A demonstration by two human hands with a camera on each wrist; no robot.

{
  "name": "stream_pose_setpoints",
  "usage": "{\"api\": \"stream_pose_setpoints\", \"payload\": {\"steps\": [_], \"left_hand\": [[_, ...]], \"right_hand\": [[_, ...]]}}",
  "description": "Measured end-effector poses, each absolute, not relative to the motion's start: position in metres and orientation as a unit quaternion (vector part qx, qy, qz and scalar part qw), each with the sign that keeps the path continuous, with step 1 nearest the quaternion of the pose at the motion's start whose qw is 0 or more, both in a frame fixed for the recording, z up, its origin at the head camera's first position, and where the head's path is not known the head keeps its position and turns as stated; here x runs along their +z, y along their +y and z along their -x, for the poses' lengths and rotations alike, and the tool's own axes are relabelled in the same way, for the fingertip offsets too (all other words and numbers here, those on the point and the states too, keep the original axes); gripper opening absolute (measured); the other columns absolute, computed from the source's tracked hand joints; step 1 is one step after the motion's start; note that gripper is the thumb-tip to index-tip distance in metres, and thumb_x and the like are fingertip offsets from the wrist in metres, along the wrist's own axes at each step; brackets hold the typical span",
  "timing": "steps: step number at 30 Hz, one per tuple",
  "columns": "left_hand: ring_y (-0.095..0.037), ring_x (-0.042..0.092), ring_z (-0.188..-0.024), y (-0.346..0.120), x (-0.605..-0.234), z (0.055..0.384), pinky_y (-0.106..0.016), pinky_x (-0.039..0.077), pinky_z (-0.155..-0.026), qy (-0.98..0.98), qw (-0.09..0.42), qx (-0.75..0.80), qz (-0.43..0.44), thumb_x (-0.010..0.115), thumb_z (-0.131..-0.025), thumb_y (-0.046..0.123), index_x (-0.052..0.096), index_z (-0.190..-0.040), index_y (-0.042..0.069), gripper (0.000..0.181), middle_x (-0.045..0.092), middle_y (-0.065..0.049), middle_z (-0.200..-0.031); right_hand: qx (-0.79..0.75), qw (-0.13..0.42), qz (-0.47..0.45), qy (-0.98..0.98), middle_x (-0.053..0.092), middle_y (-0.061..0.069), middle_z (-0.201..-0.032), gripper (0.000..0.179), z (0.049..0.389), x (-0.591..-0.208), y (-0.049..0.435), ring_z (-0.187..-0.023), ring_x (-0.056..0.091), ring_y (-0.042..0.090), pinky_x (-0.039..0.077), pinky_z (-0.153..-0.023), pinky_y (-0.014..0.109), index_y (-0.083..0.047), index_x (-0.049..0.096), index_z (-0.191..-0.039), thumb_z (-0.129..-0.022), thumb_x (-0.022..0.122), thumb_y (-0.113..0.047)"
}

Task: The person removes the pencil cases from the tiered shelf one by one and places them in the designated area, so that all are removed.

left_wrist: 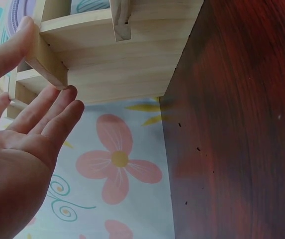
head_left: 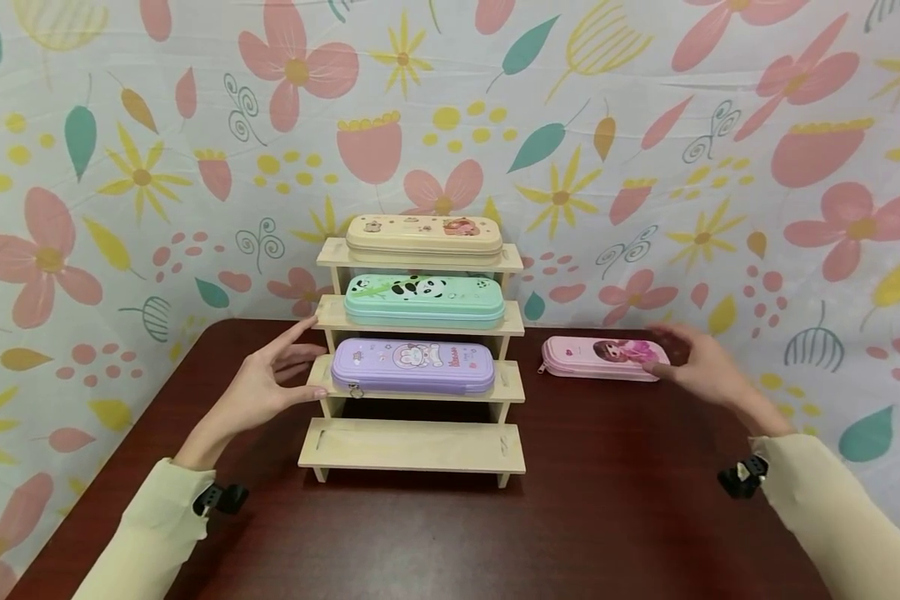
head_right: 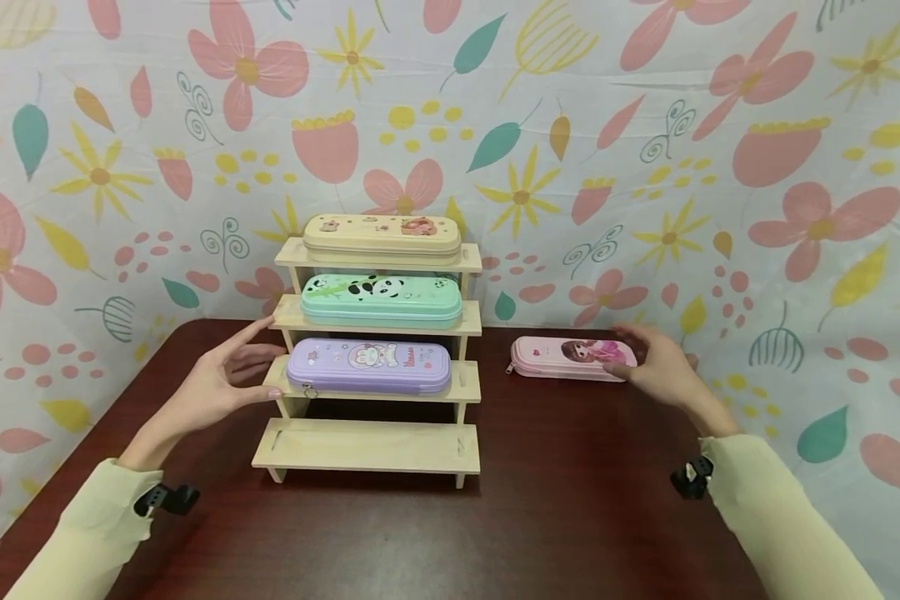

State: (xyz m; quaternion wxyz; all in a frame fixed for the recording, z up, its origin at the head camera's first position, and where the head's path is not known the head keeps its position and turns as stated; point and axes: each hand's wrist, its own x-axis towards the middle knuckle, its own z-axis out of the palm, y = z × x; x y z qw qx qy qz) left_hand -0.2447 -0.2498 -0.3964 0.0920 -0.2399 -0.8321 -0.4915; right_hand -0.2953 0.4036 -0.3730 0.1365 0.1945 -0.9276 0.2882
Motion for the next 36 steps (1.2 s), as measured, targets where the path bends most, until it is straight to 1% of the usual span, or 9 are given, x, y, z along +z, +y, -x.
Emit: {"api": "stream_pose_setpoints", "payload": {"steps": [2,6,10,14,18,21,27,33,36], "left_hand": [[-0.034,0.062,-0.129,-0.25,-0.397,0.245,-0.048,0.052,-0.105,-0.831,0.092,-0.493,0.241,0.092,-0.083,0.006,0.036,-0.167,0.025,0.102,0.067,-0.018,-0.136],[-0.034,0.062,-0.13,-0.252,-0.399,0.244,-0.05,0.051,-0.105,-0.83,0.09,-0.495,0.241,0.091,-0.083,0.005,0.036,-0.167,0.026,0.102,0.067,-0.018,-0.136],[-0.035,0.061,-0.13,-0.253,-0.401,0.244,-0.053,0.049,-0.105,-0.829,0.087,-0.498,0.24,0.091,-0.084,0.005,0.035,-0.167,0.026,0.102,0.067,-0.019,-0.136],[-0.035,0.061,-0.13,-0.253,-0.402,0.244,-0.052,0.05,-0.105,-0.828,0.087,-0.5,0.239,0.091,-0.084,0.004,0.036,-0.167,0.026,0.102,0.067,-0.019,-0.135],[-0.036,0.061,-0.13,-0.252,-0.402,0.244,-0.053,0.05,-0.105,-0.829,0.084,-0.5,0.237,0.091,-0.084,0.005,0.036,-0.167,0.026,0.101,0.067,-0.02,-0.135],[-0.036,0.061,-0.13,-0.251,-0.401,0.244,-0.053,0.05,-0.105,-0.829,0.084,-0.5,0.236,0.09,-0.084,0.005,0.036,-0.166,0.026,0.101,0.067,-0.02,-0.135],[-0.036,0.061,-0.13,-0.251,-0.399,0.244,-0.05,0.05,-0.105,-0.829,0.087,-0.497,0.239,0.09,-0.085,0.004,0.035,-0.167,0.025,0.101,0.067,-0.019,-0.135],[-0.036,0.061,-0.129,-0.252,-0.399,0.244,-0.049,0.051,-0.104,-0.83,0.09,-0.494,0.242,0.09,-0.084,0.004,0.035,-0.167,0.026,0.102,0.067,-0.019,-0.135],[-0.036,0.062,-0.129,-0.251,-0.399,0.244,-0.048,0.051,-0.104,-0.829,0.092,-0.494,0.245,0.09,-0.084,0.003,0.035,-0.167,0.025,0.102,0.068,-0.019,-0.134]], "right_hand": [[0.285,0.148,-0.211,-0.923,0.067,0.025,-0.125,0.059,0.286,-0.366,0.388,-0.104,0.061,0.013,0.041,-0.085,0.007,0.004,0.062,-0.139,-0.086,0.088,-0.008],[0.282,0.166,-0.224,-0.918,0.068,0.018,-0.129,0.058,0.267,-0.354,0.353,-0.111,0.059,0.028,0.038,-0.089,0.012,-0.004,0.067,-0.137,-0.085,0.09,-0.012],[0.282,0.17,-0.242,-0.913,0.069,0.007,-0.127,0.059,0.247,-0.346,0.319,-0.111,0.061,0.025,0.042,-0.09,0.019,-0.012,0.068,-0.138,-0.085,0.091,-0.019],[0.291,0.159,-0.289,-0.898,0.068,0.005,-0.131,0.057,0.232,-0.342,0.29,-0.116,0.063,0.024,0.051,-0.095,0.037,-0.012,0.066,-0.139,-0.088,0.089,-0.018],[0.31,0.136,-0.295,-0.894,0.066,0.006,-0.139,0.059,0.224,-0.342,0.267,-0.124,0.062,0.027,0.052,-0.1,0.053,-0.011,0.064,-0.142,-0.089,0.088,-0.022],[0.32,0.12,-0.29,-0.894,0.066,0.006,-0.138,0.061,0.221,-0.341,0.251,-0.124,0.062,0.027,0.051,-0.103,0.055,-0.012,0.064,-0.142,-0.088,0.089,-0.027],[0.338,0.095,-0.306,-0.885,0.065,0.002,-0.135,0.064,0.219,-0.34,0.222,-0.116,0.063,0.021,0.052,-0.104,0.049,-0.011,0.063,-0.142,-0.086,0.091,-0.025],[0.337,0.087,-0.316,-0.883,0.062,0.014,-0.142,0.069,0.225,-0.346,0.198,-0.127,0.06,0.033,0.05,-0.107,0.054,-0.001,0.059,-0.145,-0.087,0.09,-0.022],[0.337,0.085,-0.319,-0.882,0.06,0.016,-0.145,0.069,0.228,-0.349,0.19,-0.132,0.057,0.034,0.047,-0.11,0.055,0.0,0.057,-0.146,-0.088,0.088,-0.021]]}}
